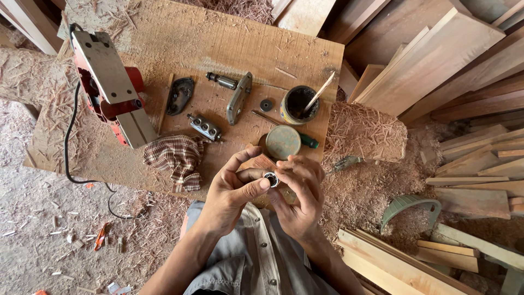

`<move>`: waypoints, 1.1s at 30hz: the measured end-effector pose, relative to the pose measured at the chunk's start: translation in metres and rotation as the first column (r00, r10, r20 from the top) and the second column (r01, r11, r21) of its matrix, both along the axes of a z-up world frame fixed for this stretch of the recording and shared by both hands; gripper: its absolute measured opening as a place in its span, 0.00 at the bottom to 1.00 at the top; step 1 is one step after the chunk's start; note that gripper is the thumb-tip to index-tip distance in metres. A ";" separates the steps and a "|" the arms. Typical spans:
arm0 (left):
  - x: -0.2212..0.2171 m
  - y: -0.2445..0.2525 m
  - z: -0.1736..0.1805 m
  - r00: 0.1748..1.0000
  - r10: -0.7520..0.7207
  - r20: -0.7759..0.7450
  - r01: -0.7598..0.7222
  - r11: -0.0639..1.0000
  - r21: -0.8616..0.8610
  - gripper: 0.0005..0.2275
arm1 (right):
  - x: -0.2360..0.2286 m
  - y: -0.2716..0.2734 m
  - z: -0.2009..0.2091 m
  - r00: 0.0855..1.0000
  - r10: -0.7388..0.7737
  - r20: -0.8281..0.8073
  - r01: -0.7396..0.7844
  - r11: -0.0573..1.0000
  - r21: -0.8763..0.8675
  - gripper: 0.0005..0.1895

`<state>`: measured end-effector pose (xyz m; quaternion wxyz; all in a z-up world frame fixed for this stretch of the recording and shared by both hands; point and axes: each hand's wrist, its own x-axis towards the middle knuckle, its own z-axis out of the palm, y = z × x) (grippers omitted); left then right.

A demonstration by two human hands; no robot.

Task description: The person stirs a dark substance in a small container and applies it to a small wooden block and a cylindrical metal component with a stick.

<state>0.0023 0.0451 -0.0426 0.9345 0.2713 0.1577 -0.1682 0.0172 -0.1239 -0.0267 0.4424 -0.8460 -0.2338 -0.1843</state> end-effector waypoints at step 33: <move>-0.012 -0.002 0.018 0.966 0.052 0.254 -0.127 0.949 0.290 0.28 | 0.003 -0.004 -0.005 0.999 0.018 0.034 -0.020 0.998 0.052 0.19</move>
